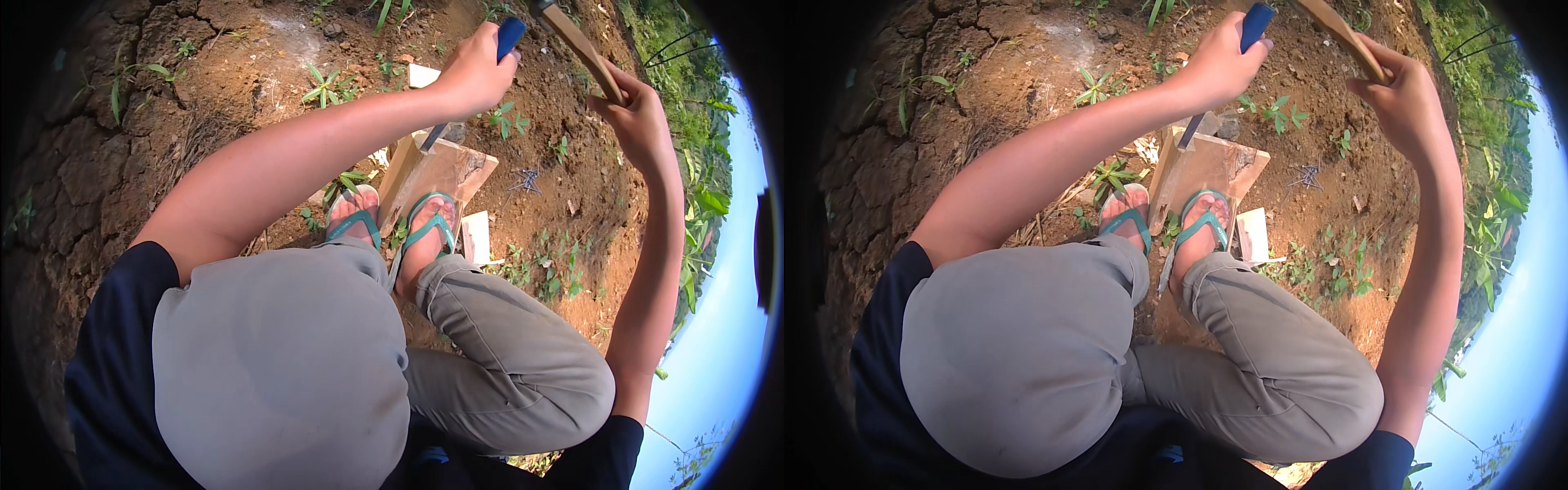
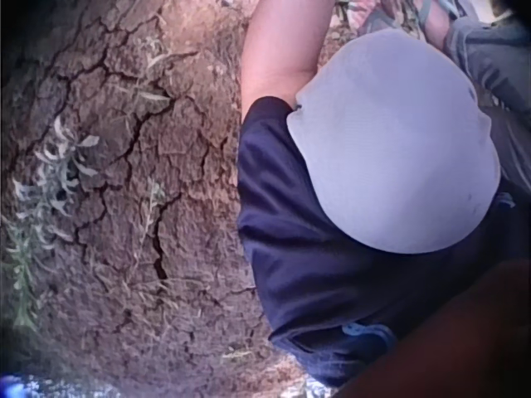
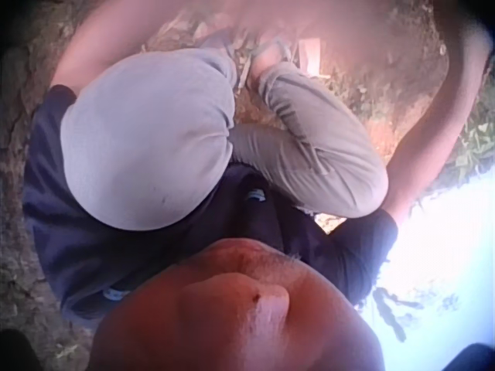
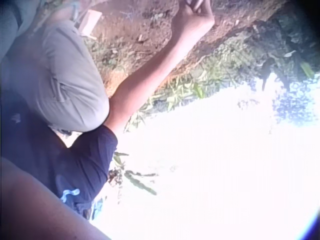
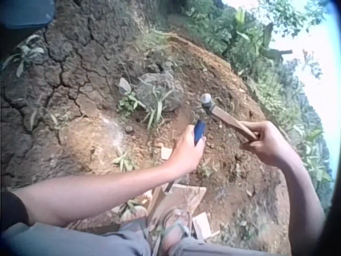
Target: The person uses a hammer and a chisel to carve out segments from a piece of wood held between their feet.
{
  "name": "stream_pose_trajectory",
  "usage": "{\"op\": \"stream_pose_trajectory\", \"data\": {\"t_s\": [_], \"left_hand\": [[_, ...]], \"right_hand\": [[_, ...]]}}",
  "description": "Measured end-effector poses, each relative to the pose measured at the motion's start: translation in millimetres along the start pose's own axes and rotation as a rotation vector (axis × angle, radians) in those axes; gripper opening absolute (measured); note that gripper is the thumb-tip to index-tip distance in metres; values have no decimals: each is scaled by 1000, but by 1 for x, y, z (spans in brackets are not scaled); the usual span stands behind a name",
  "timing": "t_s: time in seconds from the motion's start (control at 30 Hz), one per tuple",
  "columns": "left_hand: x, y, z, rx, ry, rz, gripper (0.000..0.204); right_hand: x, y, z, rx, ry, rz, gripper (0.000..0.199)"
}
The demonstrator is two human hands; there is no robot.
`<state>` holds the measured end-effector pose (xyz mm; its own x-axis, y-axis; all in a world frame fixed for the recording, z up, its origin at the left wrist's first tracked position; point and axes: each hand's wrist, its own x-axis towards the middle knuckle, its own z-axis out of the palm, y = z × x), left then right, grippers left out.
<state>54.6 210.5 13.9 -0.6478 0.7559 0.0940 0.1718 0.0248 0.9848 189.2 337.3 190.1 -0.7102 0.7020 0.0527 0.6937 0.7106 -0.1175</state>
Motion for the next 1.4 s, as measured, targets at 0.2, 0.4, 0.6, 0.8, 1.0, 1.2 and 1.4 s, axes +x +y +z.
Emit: {"op": "stream_pose_trajectory", "data": {"t_s": [0.2,0.4,0.6,0.8,1.0,1.2,1.4], "left_hand": [[-2,3,-3,-16,-62,-61,37],[6,5,-5,-46,-60,-36,37],[3,-6,-5,1,17,-68,36],[1,2,-10,-62,-48,-69,33],[3,3,-10,-81,-11,-96,25],[5,-1,-18,-108,-26,-127,27],[5,-2,-11,-99,-42,-105,26]], "right_hand": [[2,7,-4,97,3,94,54],[10,12,-35,31,43,23,53],[-5,1,-2,-18,-356,-36,61],[-3,3,1,158,56,184,54],[-4,-12,10,148,0,99,59],[12,-12,-14,-92,-357,-42,58],[9,-9,-6,170,-8,86,58]]}}
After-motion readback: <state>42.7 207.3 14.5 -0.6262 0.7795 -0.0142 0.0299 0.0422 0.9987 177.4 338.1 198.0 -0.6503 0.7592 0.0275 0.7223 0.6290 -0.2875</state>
